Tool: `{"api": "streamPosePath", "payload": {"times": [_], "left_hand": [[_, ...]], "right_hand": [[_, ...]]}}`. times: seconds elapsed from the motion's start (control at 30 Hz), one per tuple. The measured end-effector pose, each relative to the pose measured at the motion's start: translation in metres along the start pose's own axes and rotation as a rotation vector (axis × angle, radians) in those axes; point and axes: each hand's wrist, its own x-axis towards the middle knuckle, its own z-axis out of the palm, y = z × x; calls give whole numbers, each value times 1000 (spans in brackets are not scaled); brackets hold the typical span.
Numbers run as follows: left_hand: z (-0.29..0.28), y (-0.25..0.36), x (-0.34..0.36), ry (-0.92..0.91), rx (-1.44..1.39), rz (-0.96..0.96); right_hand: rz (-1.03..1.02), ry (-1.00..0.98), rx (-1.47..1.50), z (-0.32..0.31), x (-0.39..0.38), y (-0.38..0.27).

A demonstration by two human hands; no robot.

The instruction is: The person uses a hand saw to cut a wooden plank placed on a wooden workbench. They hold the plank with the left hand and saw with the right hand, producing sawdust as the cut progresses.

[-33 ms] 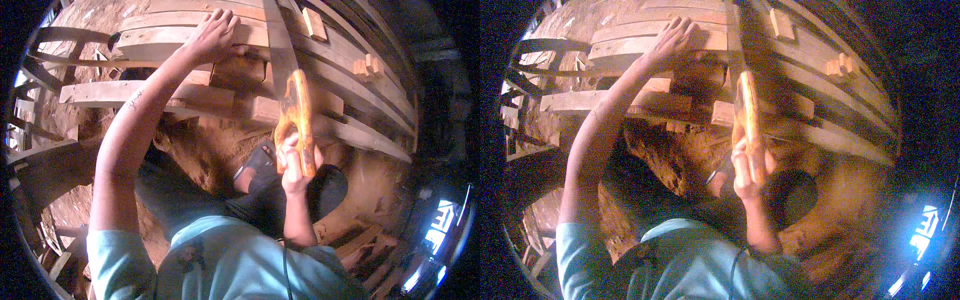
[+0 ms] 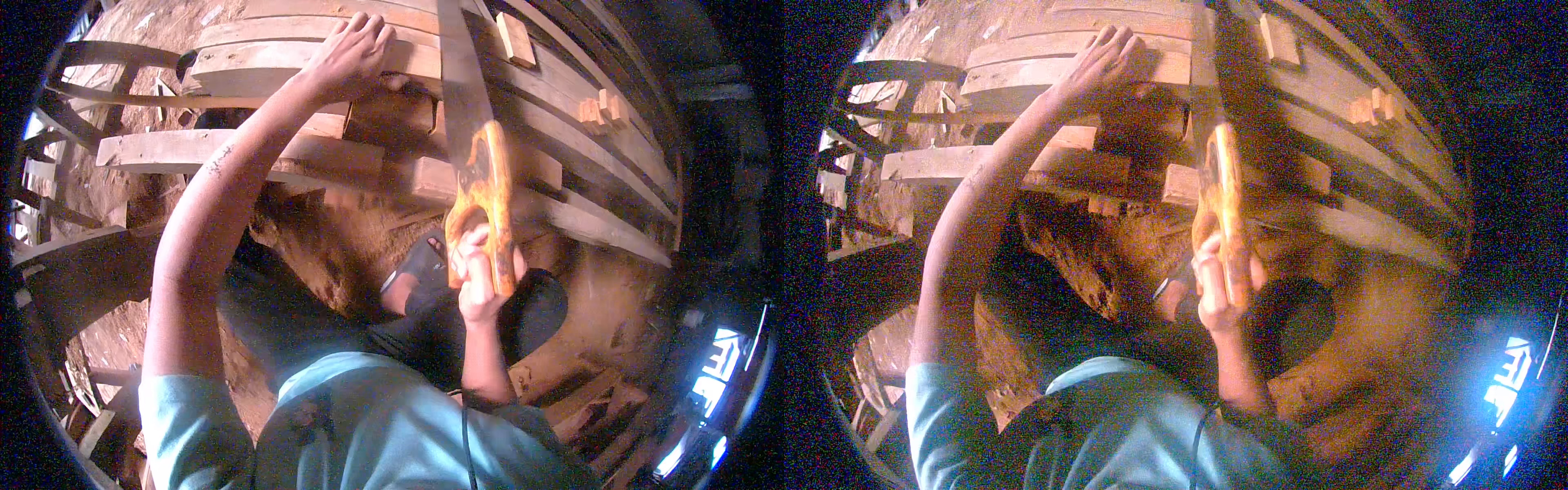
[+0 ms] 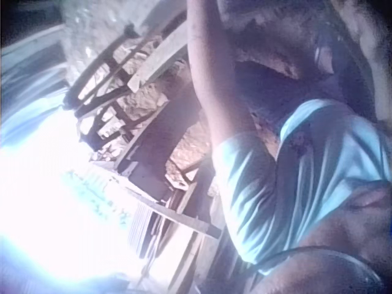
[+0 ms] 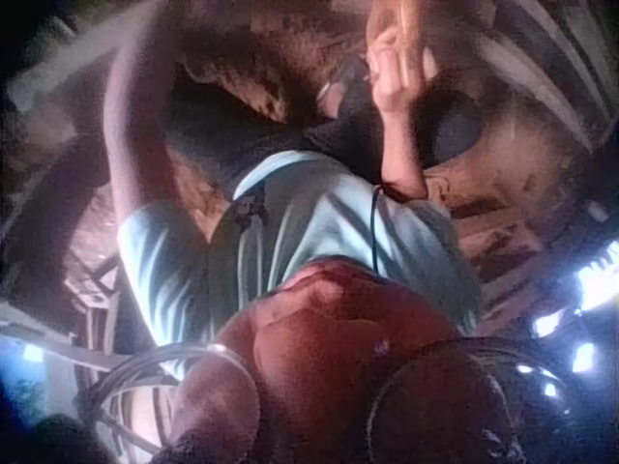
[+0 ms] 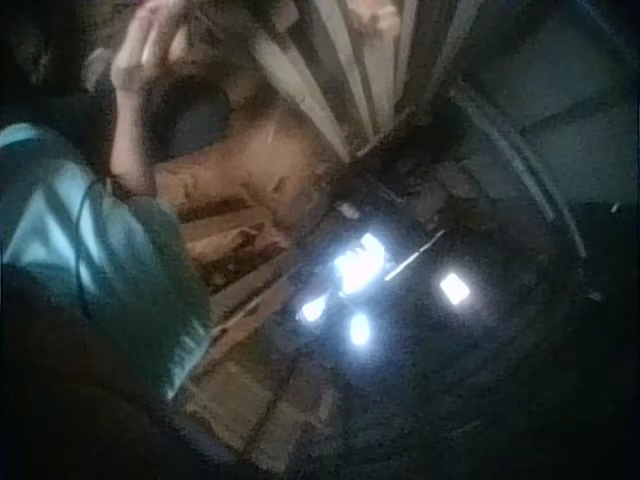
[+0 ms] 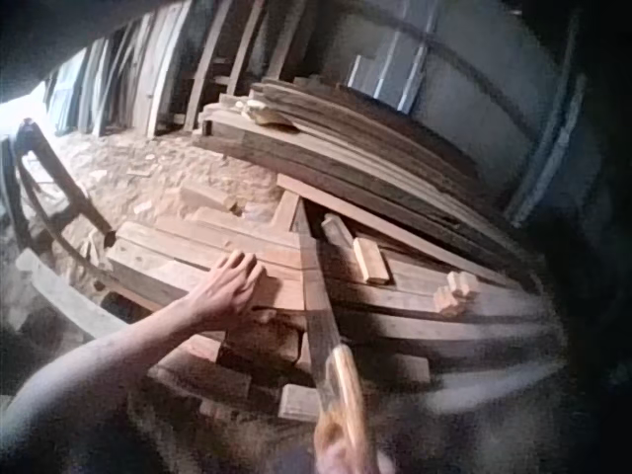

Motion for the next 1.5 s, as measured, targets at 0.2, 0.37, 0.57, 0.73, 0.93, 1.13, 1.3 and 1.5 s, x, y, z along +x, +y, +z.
{"api": "streamPosePath", "payload": {"times": [0.2,0.37,0.57,0.73,0.93,1.13,1.3,1.5], "left_hand": [[4,-3,1,24,12,31],[3,-6,2,-14,21,3],[0,3,3,-21,64,-33],[34,-39,-21,28,213,68],[33,-38,-16,-36,200,114],[3,0,4,-44,98,-17],[-1,4,4,-28,119,-7],[3,4,4,-20,124,-54]], "right_hand": [[-68,46,-54,18,-2,-1],[-170,15,-200,23,21,-3],[-129,83,-177,-16,-13,8],[-207,139,-391,-88,-97,54],[-4,20,-121,-90,-98,34],[-349,-28,-495,-32,-19,19],[-210,-67,-255,8,51,10],[-318,-25,-436,6,43,21]]}}
